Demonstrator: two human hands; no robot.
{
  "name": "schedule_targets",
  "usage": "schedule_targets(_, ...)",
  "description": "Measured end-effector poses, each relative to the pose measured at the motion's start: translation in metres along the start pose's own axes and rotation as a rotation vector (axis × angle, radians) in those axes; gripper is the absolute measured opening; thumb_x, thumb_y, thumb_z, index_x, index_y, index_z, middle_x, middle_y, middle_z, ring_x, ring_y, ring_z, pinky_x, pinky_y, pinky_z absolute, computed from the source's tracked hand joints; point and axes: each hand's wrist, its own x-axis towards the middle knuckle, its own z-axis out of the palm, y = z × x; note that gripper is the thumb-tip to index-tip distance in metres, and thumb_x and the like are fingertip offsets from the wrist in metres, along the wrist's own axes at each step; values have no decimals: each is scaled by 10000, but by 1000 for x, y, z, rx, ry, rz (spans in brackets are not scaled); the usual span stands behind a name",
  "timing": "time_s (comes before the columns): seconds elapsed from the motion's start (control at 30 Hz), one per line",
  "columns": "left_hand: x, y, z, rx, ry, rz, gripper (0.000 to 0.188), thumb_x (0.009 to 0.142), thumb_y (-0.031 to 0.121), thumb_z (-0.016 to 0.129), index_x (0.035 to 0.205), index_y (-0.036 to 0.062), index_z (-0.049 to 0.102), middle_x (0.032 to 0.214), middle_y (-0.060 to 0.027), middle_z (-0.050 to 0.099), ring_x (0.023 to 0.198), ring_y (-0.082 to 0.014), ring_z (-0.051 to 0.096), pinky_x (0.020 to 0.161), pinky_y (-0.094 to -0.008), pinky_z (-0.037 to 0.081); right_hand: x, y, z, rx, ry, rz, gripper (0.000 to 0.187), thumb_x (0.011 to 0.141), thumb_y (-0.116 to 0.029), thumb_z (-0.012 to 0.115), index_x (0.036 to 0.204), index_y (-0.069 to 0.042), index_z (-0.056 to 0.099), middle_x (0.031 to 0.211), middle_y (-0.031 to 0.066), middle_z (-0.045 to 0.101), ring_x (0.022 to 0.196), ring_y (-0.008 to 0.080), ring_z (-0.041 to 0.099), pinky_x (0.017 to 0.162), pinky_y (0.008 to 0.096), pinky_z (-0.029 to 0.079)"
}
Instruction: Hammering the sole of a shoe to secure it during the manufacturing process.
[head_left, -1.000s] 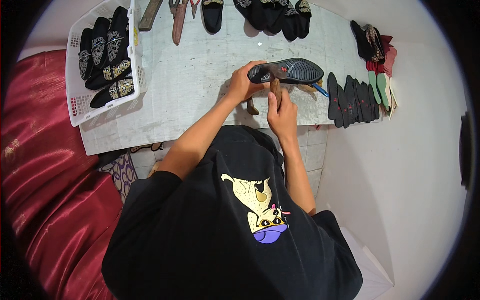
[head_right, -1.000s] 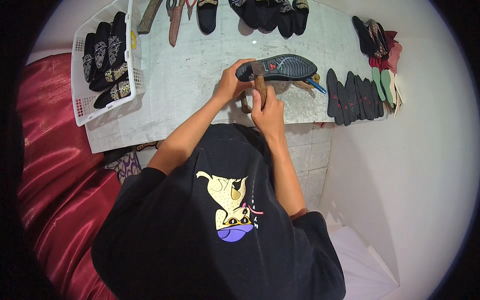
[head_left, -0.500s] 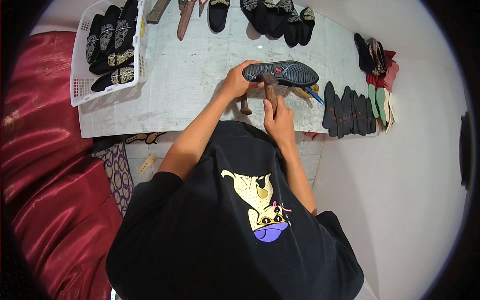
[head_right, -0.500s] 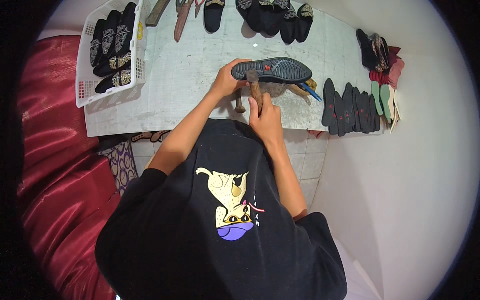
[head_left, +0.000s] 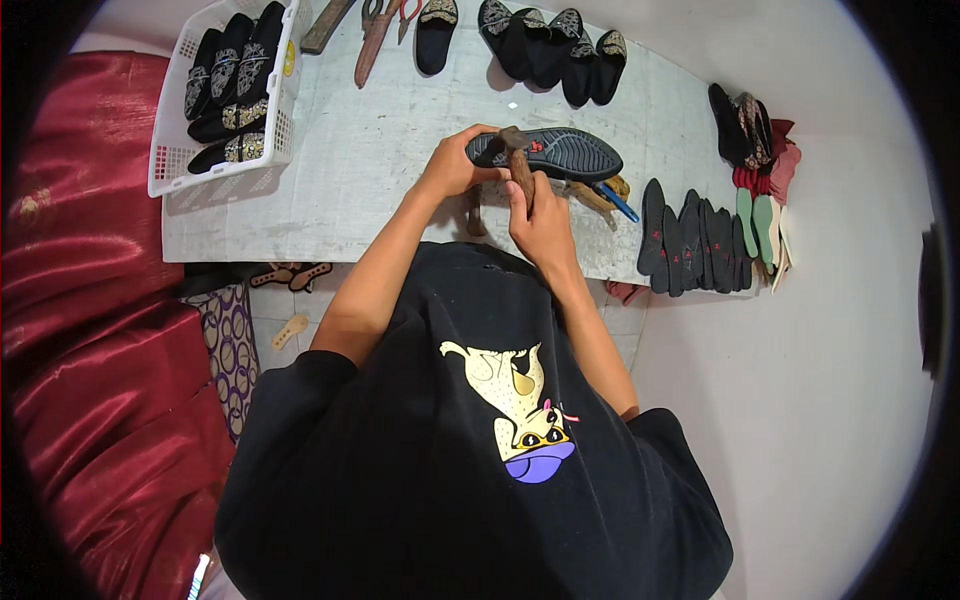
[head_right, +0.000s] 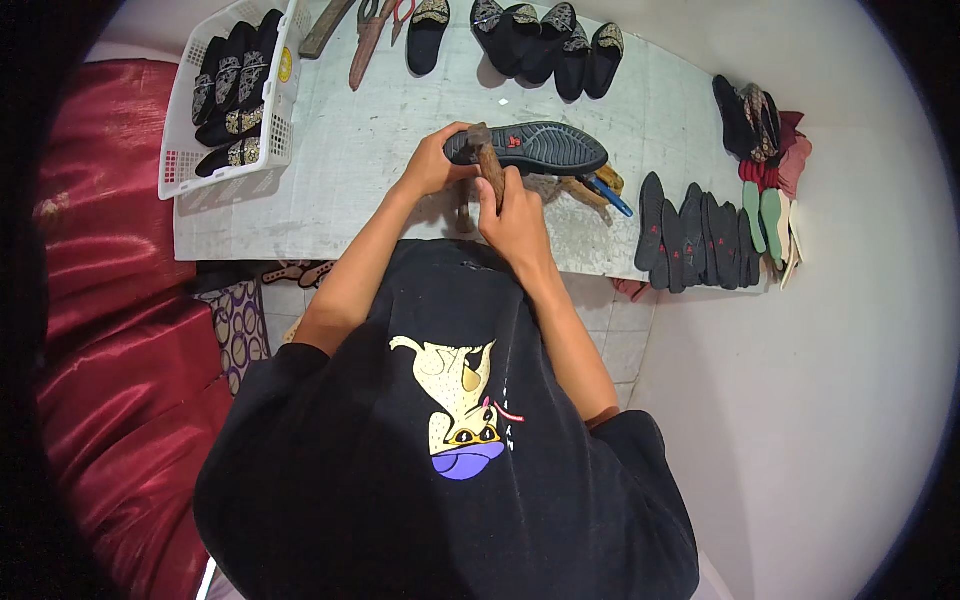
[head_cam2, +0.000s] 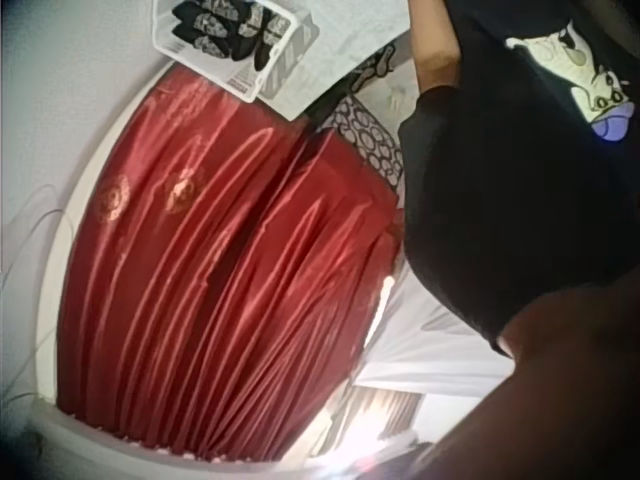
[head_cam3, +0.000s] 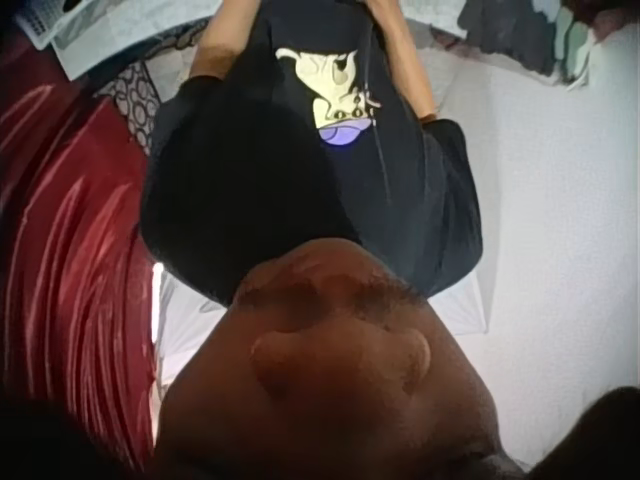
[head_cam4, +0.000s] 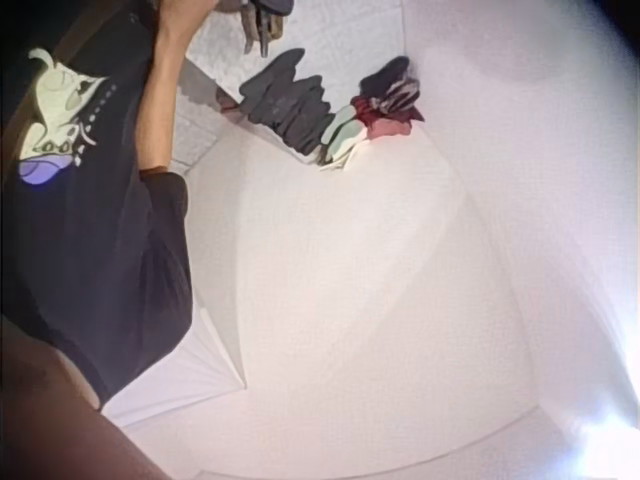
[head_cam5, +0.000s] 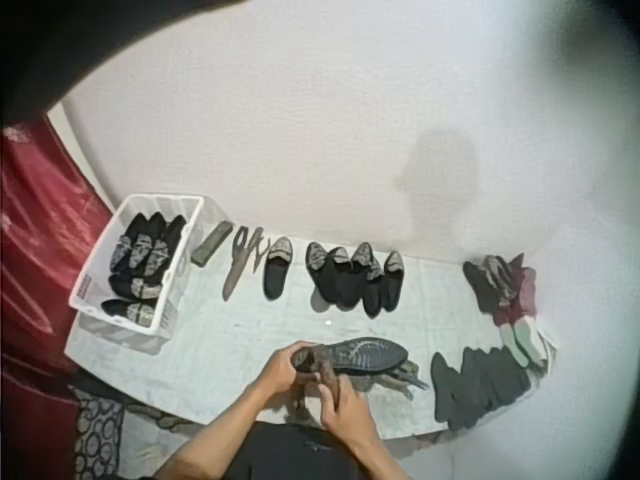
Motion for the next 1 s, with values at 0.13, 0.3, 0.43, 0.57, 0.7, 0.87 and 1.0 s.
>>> schedule_targets(0.13, -4, 0, -1, 19, -1, -24, 738, 697, 308, 1000, 1337, 118, 687, 1223, -129, 771, 1150, -248, 730, 1014, -371, 545, 11, 9, -2, -21, -26, -39, 303, 1039, -266, 650, 970, 17, 565, 719, 324, 636, 709, 548, 650, 590, 561, 486)
schedule_targets(0.3, -2, -1, 1, -73, -3, 1, 755, 690, 340, 1007, 1335, 111, 688, 1223, -116, 768, 1159, -216, 712, 1027, -361, 534, 9, 13, -8, -2, -23, -59, 304, 1065, -270, 620, 980, 15, 557, 734, 301, 628, 717, 529, 647, 579, 510, 474)
schedule_targets(0.43, -2, 6, 0, -66, -16, -7, 761, 680, 361, 1009, 1324, 104, 693, 1195, -110, 770, 1118, -223, 717, 1009, -362, 537, -3, 14, -13, 16, -60, -31, 238, 1031, -209, 657, 995, 11, 571, 749, 317, 646, 722, 537, 661, 569, 539, 480)
schedule_targets(0.57, 6, 23, -11, 14, -90, -120, 772, 650, 360, 1012, 1309, 103, 702, 1187, -131, 769, 1112, -270, 727, 995, -371, 542, -16, 18, -18, 28, -46, -72, 241, 1031, -207, 659, 984, 7, 559, 732, 312, 637, 712, 539, 655, 564, 543, 470)
schedule_targets(0.7, 14, 32, -14, 202, -139, 2, 778, 613, 267, 978, 1325, 114, 703, 1210, -154, 759, 1136, -331, 722, 1018, -403, 547, -24, 16, -20, 24, -90, -3, 248, 1031, -205, 659, 970, 6, 544, 718, 308, 626, 696, 542, 646, 561, 539, 463)
schedule_targets(0.87, 14, 31, -2, 238, -91, 195, 810, 616, 162, 945, 1386, 133, 692, 1246, -148, 752, 1157, -340, 719, 1031, -416, 552, -21, 11, -19, 10, -105, 28, 255, 1035, -210, 653, 967, 8, 541, 722, 307, 627, 703, 541, 645, 570, 533, 468)
schedule_targets(1.0, 14, 26, 3, 153, -44, 142, 768, 638, 147, 945, 1369, 132, 710, 1280, -138, 745, 1181, -333, 715, 1031, -401, 552, -15, 11, -18, 36, -39, 7, 258, 1041, -223, 645, 979, 10, 552, 737, 304, 634, 720, 540, 650, 580, 525, 473)
